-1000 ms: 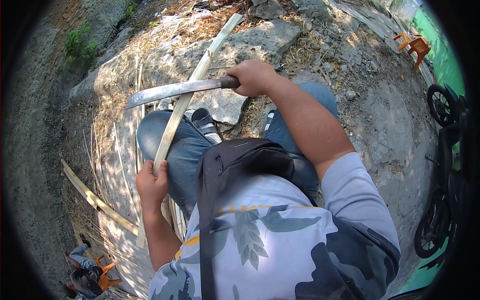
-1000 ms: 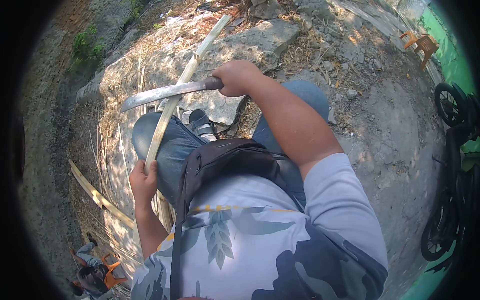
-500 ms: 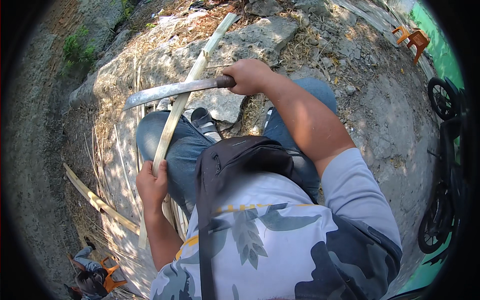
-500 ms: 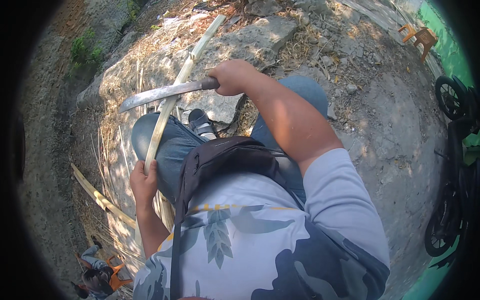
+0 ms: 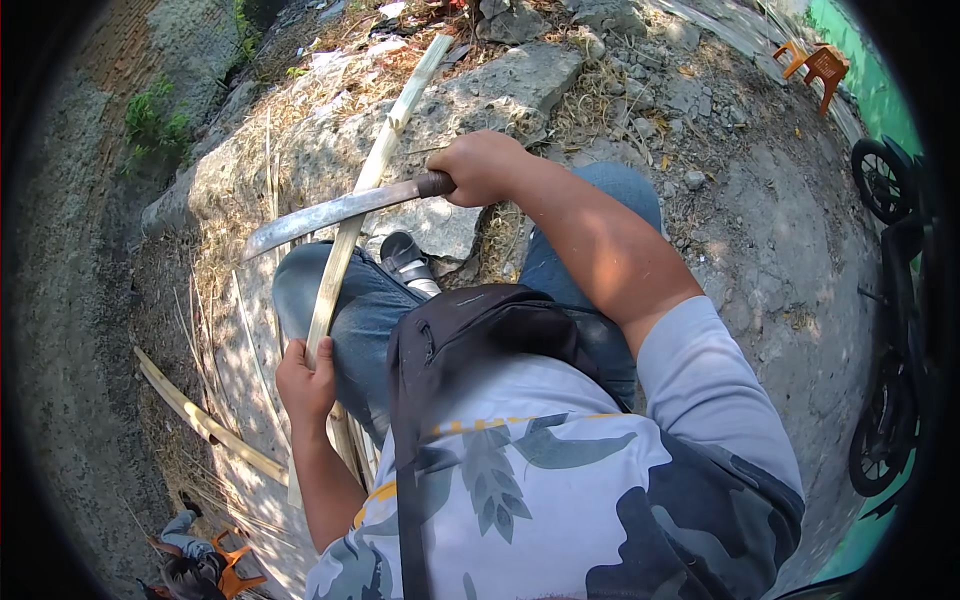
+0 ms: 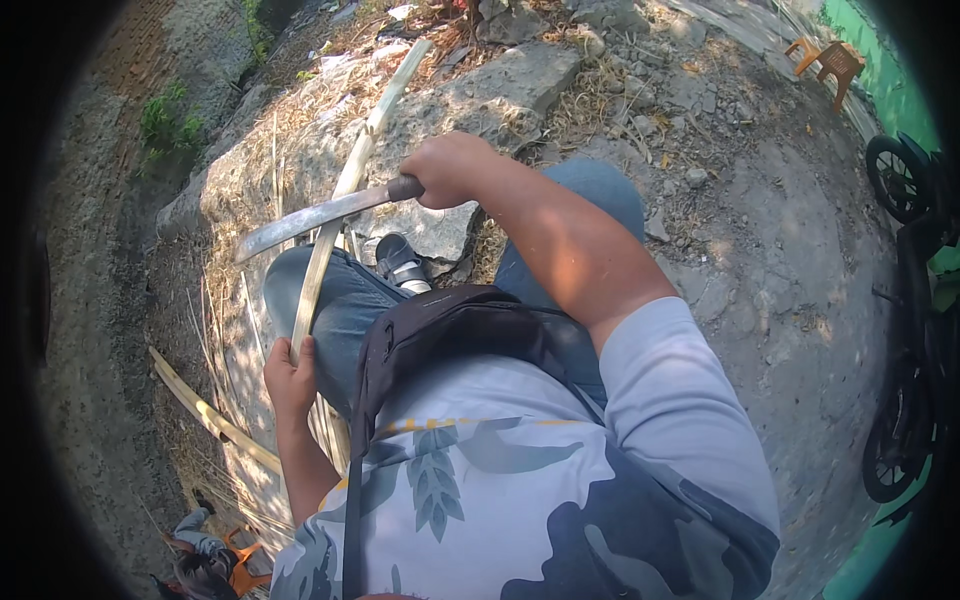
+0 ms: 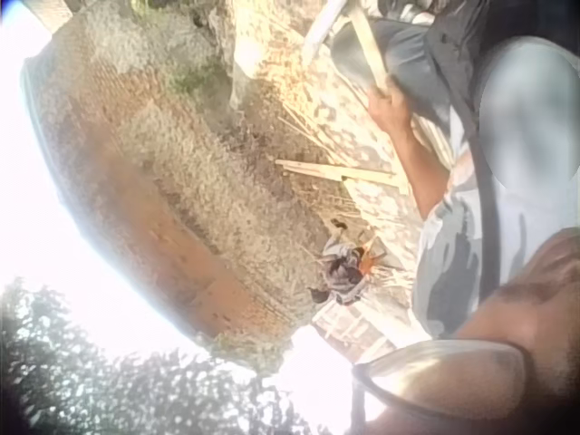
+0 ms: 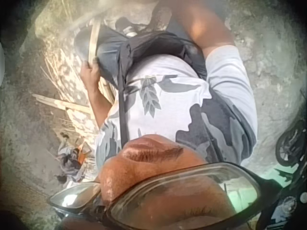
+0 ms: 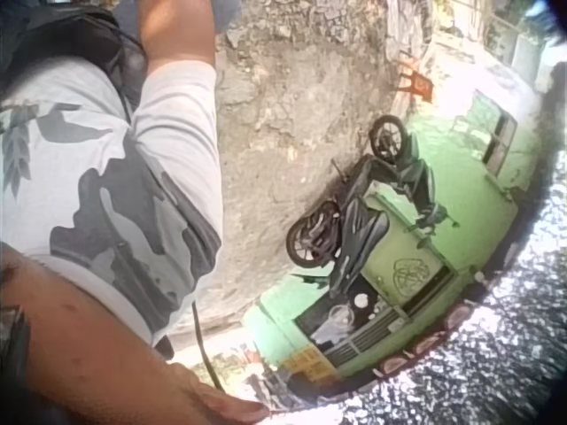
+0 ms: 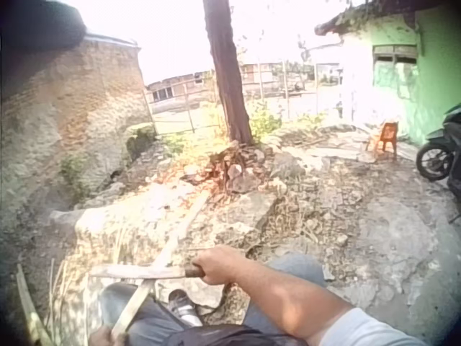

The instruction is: The person scrapes and smooths bamboo strips using a machete.

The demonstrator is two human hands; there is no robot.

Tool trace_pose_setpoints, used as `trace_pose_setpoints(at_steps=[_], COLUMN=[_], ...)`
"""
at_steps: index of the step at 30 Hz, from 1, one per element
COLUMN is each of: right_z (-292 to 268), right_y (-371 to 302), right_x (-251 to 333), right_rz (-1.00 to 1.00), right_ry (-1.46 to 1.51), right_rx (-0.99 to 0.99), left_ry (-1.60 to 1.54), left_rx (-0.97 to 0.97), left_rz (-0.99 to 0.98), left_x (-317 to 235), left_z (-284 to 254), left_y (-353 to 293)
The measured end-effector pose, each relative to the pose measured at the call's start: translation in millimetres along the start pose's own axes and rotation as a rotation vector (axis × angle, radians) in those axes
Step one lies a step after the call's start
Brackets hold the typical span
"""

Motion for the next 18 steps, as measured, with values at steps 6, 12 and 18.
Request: trace_pose_setpoints(at_steps=[6, 12, 18], right_z=[-15, -15, 11], right_y=[2, 2, 6], right_x=[-3, -29, 12], right_rz=[0.118, 0.22, -0.132], right_ry=[-0.071, 0.034, -0.096], right_rx=[0.023, -0.07, -0.034], left_ry=[-0.005, -0.081, 0.048], left_rx=[0.014, -0.001, 0.019], left_rz=[0.024, 0.048, 0.027], left_x=[6, 3, -6], left_z=[-2, 2, -6], left_y=[-2, 0, 0])
Point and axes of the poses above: each hand's wrist, its own y-axis towards the middle knuckle, its own z-axis out of the palm, x = y × z, the point moved 4 cm from there along y, towards the middle knuckle
